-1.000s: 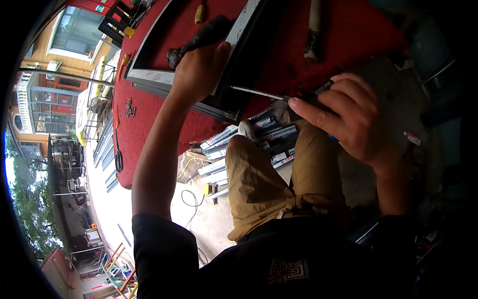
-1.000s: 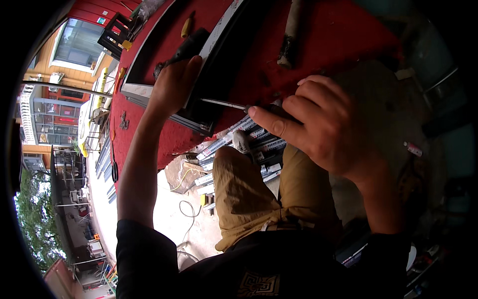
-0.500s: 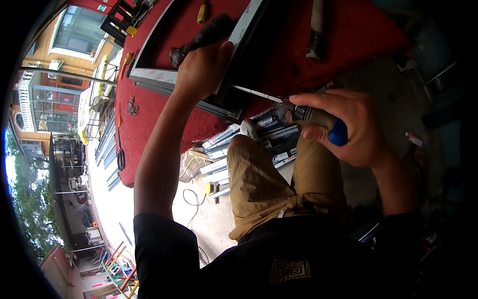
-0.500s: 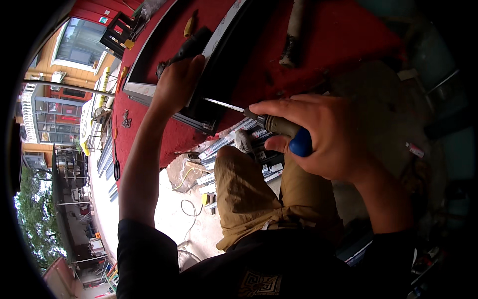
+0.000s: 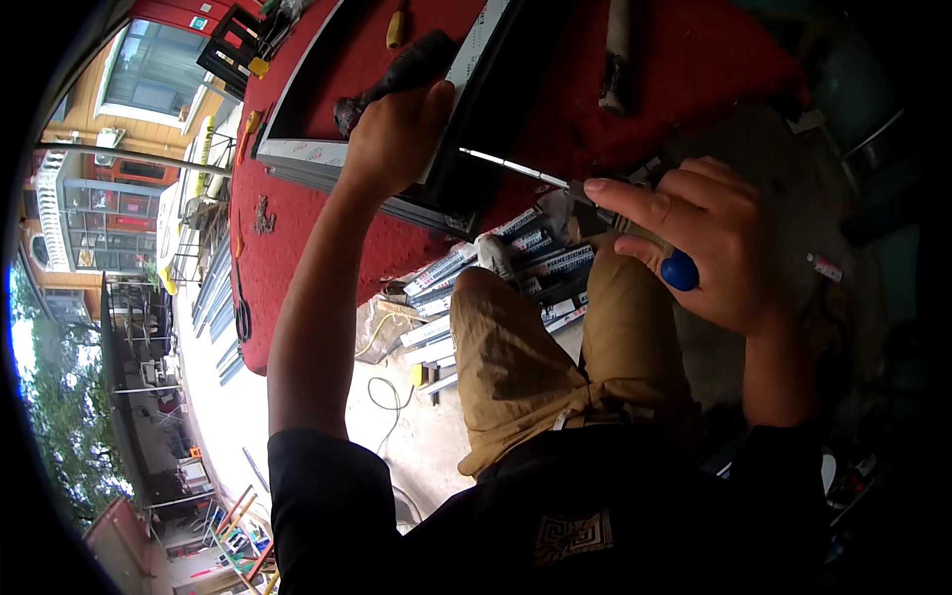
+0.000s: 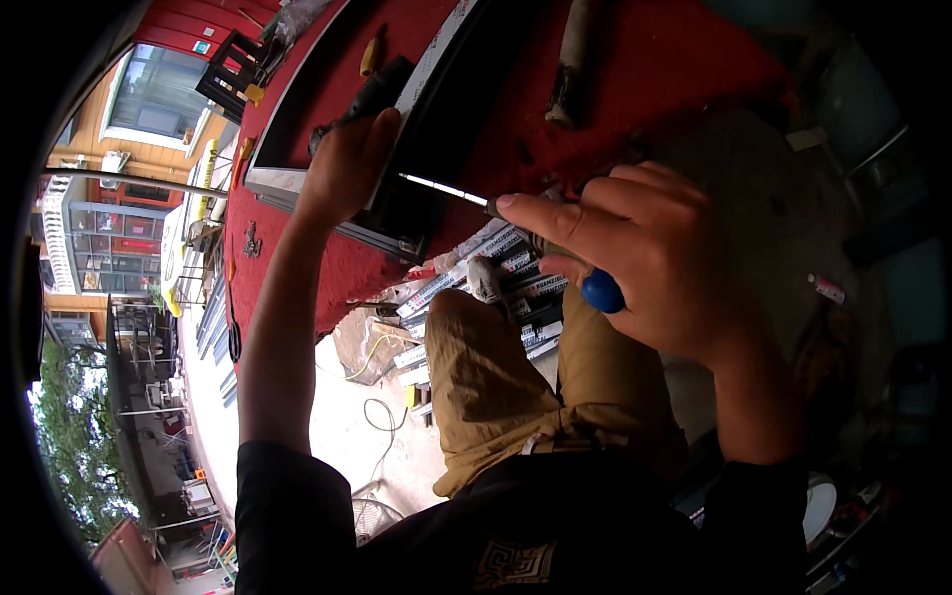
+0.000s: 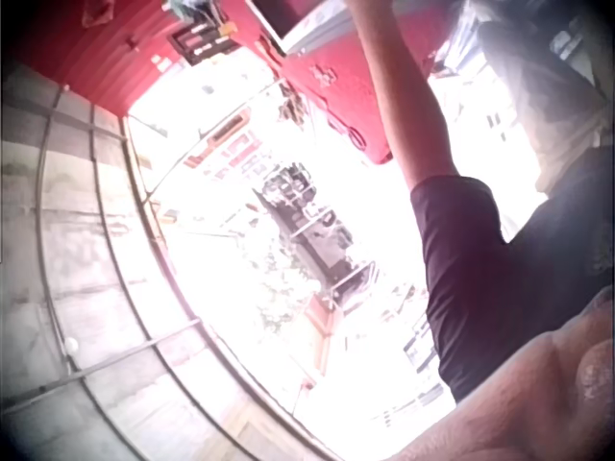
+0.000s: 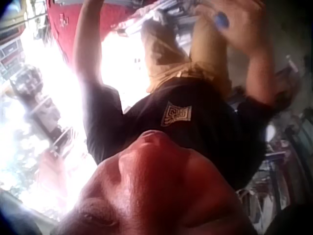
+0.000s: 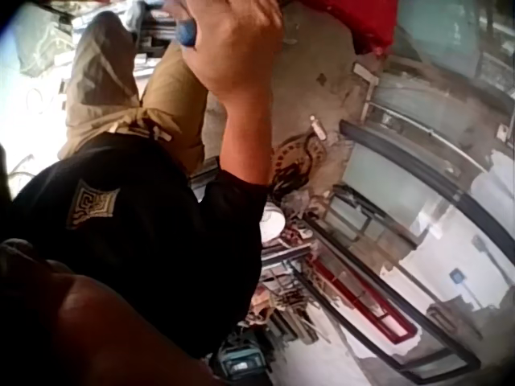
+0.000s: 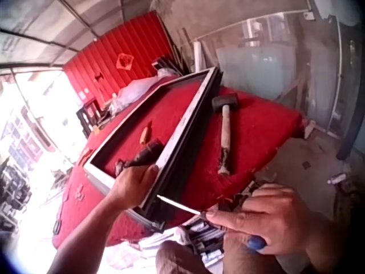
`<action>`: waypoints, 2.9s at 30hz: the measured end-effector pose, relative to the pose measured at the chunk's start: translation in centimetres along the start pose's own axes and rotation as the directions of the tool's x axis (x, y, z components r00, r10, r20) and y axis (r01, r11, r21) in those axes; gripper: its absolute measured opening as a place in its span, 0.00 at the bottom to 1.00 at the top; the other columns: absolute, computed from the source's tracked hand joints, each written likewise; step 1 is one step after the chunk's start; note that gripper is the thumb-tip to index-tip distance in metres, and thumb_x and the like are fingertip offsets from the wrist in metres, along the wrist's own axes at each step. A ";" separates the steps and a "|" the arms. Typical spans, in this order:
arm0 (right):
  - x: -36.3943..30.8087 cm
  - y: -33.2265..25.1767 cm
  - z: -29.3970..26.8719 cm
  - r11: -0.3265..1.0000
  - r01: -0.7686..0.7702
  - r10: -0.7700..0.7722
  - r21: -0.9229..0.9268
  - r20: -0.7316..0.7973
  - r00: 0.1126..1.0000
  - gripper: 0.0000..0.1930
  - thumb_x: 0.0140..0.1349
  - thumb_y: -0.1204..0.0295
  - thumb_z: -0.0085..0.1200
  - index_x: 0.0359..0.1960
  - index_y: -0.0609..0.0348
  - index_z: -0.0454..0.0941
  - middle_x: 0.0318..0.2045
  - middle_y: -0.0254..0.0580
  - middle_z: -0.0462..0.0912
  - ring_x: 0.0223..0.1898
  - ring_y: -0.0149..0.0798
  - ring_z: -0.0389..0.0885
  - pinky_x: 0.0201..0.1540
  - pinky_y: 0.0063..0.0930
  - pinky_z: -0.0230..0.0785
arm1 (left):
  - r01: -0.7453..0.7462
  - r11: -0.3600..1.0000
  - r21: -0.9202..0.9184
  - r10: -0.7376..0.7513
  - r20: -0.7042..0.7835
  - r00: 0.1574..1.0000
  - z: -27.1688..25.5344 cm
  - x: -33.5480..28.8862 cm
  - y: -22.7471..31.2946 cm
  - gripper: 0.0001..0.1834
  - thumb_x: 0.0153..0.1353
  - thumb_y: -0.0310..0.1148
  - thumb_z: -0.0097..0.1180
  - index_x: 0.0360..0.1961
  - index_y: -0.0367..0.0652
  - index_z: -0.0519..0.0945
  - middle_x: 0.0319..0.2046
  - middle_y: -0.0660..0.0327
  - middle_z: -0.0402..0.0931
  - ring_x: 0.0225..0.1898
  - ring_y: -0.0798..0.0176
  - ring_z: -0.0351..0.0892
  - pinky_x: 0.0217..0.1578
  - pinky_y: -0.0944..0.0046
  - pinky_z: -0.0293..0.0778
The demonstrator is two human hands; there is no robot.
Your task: The person uses a drill, a screwdriver, and a mallet to secure screws into the corners of a metal frame on a red work surface.
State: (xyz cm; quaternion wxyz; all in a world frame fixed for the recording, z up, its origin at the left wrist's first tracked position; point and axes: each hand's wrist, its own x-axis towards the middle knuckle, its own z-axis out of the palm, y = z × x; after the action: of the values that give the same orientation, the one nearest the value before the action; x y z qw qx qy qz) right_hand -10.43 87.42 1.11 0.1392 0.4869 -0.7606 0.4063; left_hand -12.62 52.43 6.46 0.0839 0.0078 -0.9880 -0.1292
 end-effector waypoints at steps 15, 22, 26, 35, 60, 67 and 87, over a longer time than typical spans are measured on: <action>-3.7 1.6 5.6 0.962 -0.117 0.153 0.248 -0.131 0.979 0.27 0.61 0.72 0.76 0.64 0.52 0.87 0.33 0.40 0.88 0.33 0.39 0.84 0.41 0.38 0.79 | -0.008 1.000 0.019 0.008 -0.032 0.999 0.4 0.3 -0.5 0.29 0.83 0.54 0.48 0.41 0.37 0.86 0.34 0.39 0.85 0.44 0.30 0.86 0.45 0.41 0.79; -3.7 1.8 5.5 0.951 -0.167 0.180 0.261 -0.025 0.983 0.27 0.63 0.72 0.75 0.66 0.51 0.86 0.37 0.41 0.90 0.38 0.38 0.87 0.45 0.36 0.81 | -0.018 1.000 0.003 0.018 -0.029 0.999 0.5 0.3 -0.7 0.29 0.83 0.53 0.48 0.41 0.36 0.85 0.33 0.39 0.85 0.42 0.30 0.86 0.44 0.42 0.78; -3.6 2.4 6.1 0.935 -0.139 0.175 0.326 -0.082 0.981 0.26 0.65 0.71 0.74 0.66 0.53 0.85 0.46 0.43 0.93 0.46 0.40 0.91 0.52 0.34 0.84 | 0.007 1.000 -0.017 -0.008 -0.025 1.000 0.4 0.2 -0.6 0.29 0.83 0.53 0.48 0.41 0.36 0.85 0.33 0.39 0.85 0.41 0.32 0.87 0.43 0.43 0.79; -3.1 4.6 5.8 0.579 -0.330 0.365 0.745 0.125 0.922 0.19 0.73 0.68 0.69 0.63 0.59 0.86 0.53 0.42 0.92 0.54 0.38 0.89 0.61 0.32 0.79 | -0.013 1.000 -0.007 0.013 -0.033 0.999 0.4 0.2 -0.5 0.29 0.83 0.52 0.49 0.37 0.35 0.85 0.29 0.40 0.83 0.36 0.35 0.86 0.40 0.45 0.77; -1.2 3.4 3.1 0.902 -0.201 0.137 0.381 0.190 0.972 0.27 0.63 0.73 0.75 0.66 0.49 0.85 0.49 0.42 0.92 0.51 0.39 0.90 0.57 0.35 0.83 | -0.010 1.000 0.019 0.011 -0.033 0.999 0.3 0.0 -0.1 0.30 0.83 0.53 0.48 0.38 0.35 0.86 0.30 0.39 0.84 0.40 0.31 0.87 0.42 0.42 0.79; -1.8 3.3 4.1 0.400 -0.433 0.294 0.808 0.334 0.895 0.26 0.69 0.74 0.72 0.68 0.58 0.81 0.55 0.43 0.90 0.57 0.35 0.88 0.63 0.32 0.81 | 0.000 1.000 0.013 0.001 -0.046 0.999 0.3 0.2 -0.2 0.30 0.82 0.54 0.48 0.40 0.36 0.86 0.32 0.39 0.85 0.41 0.31 0.87 0.44 0.42 0.79; -1.4 4.3 4.2 0.587 -0.313 0.174 0.746 0.262 0.949 0.28 0.69 0.68 0.73 0.68 0.63 0.80 0.56 0.43 0.90 0.60 0.36 0.88 0.65 0.33 0.79 | -0.023 1.000 -0.011 0.023 -0.055 0.998 0.5 0.1 -0.7 0.29 0.82 0.55 0.48 0.42 0.38 0.86 0.35 0.40 0.85 0.43 0.31 0.87 0.45 0.42 0.79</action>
State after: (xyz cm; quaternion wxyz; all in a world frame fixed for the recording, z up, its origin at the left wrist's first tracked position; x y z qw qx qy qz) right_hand -12.64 85.98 -4.44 -0.2043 0.4205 -0.5770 0.6697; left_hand -12.77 51.90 5.86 0.1125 -0.0004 -0.9846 -0.1335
